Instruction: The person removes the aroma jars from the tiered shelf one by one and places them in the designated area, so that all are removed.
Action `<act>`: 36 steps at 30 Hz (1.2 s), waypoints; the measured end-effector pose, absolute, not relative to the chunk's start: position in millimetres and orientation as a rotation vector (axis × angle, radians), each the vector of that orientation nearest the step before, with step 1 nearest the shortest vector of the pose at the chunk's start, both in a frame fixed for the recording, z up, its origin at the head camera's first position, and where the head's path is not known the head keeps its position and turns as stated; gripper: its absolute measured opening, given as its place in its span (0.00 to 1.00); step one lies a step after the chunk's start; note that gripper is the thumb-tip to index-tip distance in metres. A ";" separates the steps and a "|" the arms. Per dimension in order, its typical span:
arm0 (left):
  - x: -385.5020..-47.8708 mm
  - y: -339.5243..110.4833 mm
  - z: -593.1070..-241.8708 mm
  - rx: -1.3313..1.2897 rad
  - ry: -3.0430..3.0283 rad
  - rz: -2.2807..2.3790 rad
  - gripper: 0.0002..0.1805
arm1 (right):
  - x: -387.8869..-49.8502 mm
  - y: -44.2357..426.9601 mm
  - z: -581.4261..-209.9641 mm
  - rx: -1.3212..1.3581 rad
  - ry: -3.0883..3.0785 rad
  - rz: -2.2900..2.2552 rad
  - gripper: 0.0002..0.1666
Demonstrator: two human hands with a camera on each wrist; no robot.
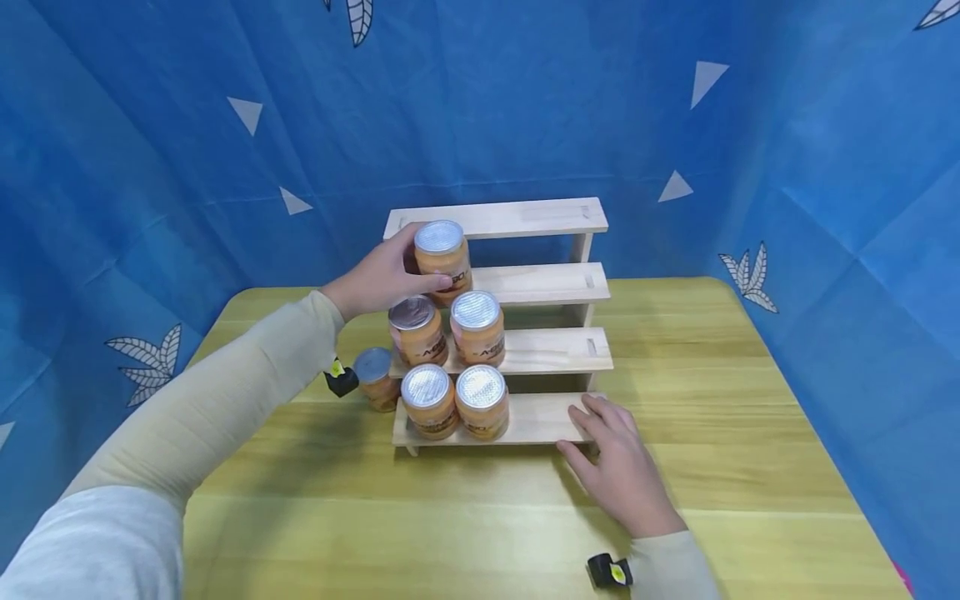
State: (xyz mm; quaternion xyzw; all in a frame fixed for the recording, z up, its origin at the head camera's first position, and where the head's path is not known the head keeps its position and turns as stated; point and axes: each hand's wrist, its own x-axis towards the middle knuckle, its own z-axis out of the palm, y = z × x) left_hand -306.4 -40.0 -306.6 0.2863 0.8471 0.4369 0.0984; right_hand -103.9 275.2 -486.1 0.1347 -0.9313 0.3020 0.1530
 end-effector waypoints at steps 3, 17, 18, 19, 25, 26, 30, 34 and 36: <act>-305.3 -40.5 -305.2 0.861 2.520 1.295 0.45 | -104.9 278.3 -485.6 0.381 -2.667 0.853 0.32; -299.6 -67.8 -305.4 0.771 2.628 1.288 0.45 | -105.3 276.4 -491.0 0.395 -2.673 0.874 0.33; -298.2 -72.6 -305.8 0.750 2.637 1.290 0.46 | -105.9 274.8 -491.8 0.407 -2.673 0.879 0.33; -297.3 -76.9 -306.5 0.730 2.644 1.287 0.46 | -106.4 273.3 -492.4 0.417 -2.672 0.883 0.33; -295.9 -86.1 -305.5 0.755 2.650 1.288 0.47 | -107.3 270.4 -491.1 0.410 -2.656 0.890 0.32; -295.9 -85.8 -304.5 0.765 2.651 1.289 0.46 | -107.0 270.8 -490.6 0.403 -2.659 0.891 0.32; -296.9 -84.9 -302.4 0.772 2.647 1.290 0.46 | -105.1 272.7 -488.2 0.379 -2.668 0.896 0.32; -297.1 -85.8 -302.6 0.747 2.636 1.300 0.47 | -104.0 274.2 -487.6 0.375 -2.658 0.882 0.32; -296.6 -86.7 -302.4 0.742 2.641 1.305 0.47 | -103.8 275.1 -487.7 0.376 -2.655 0.876 0.32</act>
